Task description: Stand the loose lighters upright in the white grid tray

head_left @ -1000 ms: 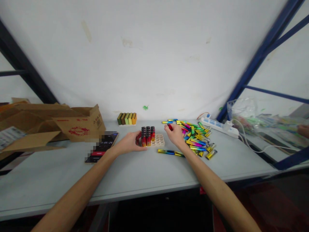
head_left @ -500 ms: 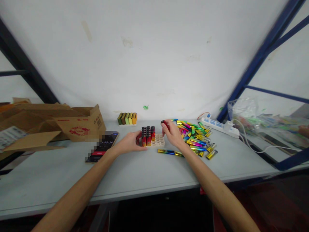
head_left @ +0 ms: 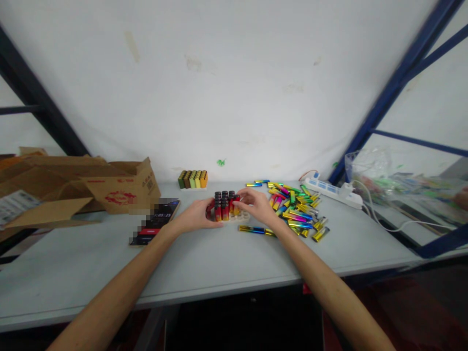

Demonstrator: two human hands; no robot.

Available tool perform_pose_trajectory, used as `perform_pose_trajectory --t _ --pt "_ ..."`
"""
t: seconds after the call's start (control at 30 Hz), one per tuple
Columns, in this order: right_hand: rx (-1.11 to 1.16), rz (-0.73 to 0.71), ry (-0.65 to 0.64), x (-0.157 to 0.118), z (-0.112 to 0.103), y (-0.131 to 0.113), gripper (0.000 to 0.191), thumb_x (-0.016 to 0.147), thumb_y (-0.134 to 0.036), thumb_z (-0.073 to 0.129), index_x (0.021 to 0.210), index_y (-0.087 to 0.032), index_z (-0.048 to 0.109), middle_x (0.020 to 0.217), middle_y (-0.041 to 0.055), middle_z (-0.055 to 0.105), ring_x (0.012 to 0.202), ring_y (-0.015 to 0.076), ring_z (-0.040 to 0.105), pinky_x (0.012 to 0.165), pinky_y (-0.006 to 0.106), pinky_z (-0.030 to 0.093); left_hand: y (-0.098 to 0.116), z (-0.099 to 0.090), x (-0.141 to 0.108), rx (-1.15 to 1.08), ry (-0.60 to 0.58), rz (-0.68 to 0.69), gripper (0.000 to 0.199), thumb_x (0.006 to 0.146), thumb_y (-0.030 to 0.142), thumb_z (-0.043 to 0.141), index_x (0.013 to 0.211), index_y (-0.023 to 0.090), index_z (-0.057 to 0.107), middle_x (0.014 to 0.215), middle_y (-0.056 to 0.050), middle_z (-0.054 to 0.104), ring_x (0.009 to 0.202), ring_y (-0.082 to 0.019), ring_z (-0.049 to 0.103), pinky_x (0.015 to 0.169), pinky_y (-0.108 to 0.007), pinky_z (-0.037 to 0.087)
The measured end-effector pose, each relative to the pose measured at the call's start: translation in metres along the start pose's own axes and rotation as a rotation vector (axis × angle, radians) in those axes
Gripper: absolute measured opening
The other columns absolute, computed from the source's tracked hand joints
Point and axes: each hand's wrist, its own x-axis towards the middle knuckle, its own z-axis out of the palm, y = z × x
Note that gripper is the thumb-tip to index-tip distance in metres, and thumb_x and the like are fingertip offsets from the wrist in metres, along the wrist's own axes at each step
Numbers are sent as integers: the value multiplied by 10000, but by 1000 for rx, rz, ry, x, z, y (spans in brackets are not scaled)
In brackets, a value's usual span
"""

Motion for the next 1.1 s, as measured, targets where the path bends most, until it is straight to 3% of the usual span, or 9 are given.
perform_pose_trajectory --t 0.2,0.5,0.67,0.83,1.0,1.1 --pt "132 87 -37 -2 2 -3 371 824 -490 790 996 -206 624 867 22 710 716 167 721 686 300 611 0 0 0 -2 -3 7 561 701 586 788 1042 169 632 822 -12 668 703 -196 599 622 -276 412" --pt "75 71 -77 -1 -2 -7 370 811 -493 804 965 -197 642 778 6 706 673 161 688 640 276 564 -1 0 0 -7 -8 7 629 685 621 794 1092 165 646 846 -23 690 723 -212 609 633 -282 423" --pt "-122 34 -150 2 -13 -9 294 852 -449 781 942 -189 678 767 13 713 653 154 665 623 256 509 -1 -1 1 19 -2 10 654 680 643 788 1101 161 654 873 -33 704 739 -216 601 641 -285 411" --pt "-191 41 -110 0 -2 -11 300 852 -401 794 990 -181 642 808 14 713 667 152 664 618 249 497 0 0 0 9 -4 -3 632 689 629 785 1094 161 652 877 -34 706 736 -211 599 640 -285 419" --pt "-264 38 -187 1 -6 -18 345 874 -487 757 1001 -190 637 838 20 720 697 158 658 641 254 494 -1 0 0 -3 -4 17 655 687 629 785 1126 163 644 891 -37 710 753 -216 607 659 -294 431" --pt "-443 119 -56 4 -27 -15 322 978 -506 613 1047 -193 650 912 54 748 782 178 689 731 275 505 0 -1 1 13 -11 4 676 680 659 777 1110 155 640 862 -34 693 727 -212 595 640 -296 419"
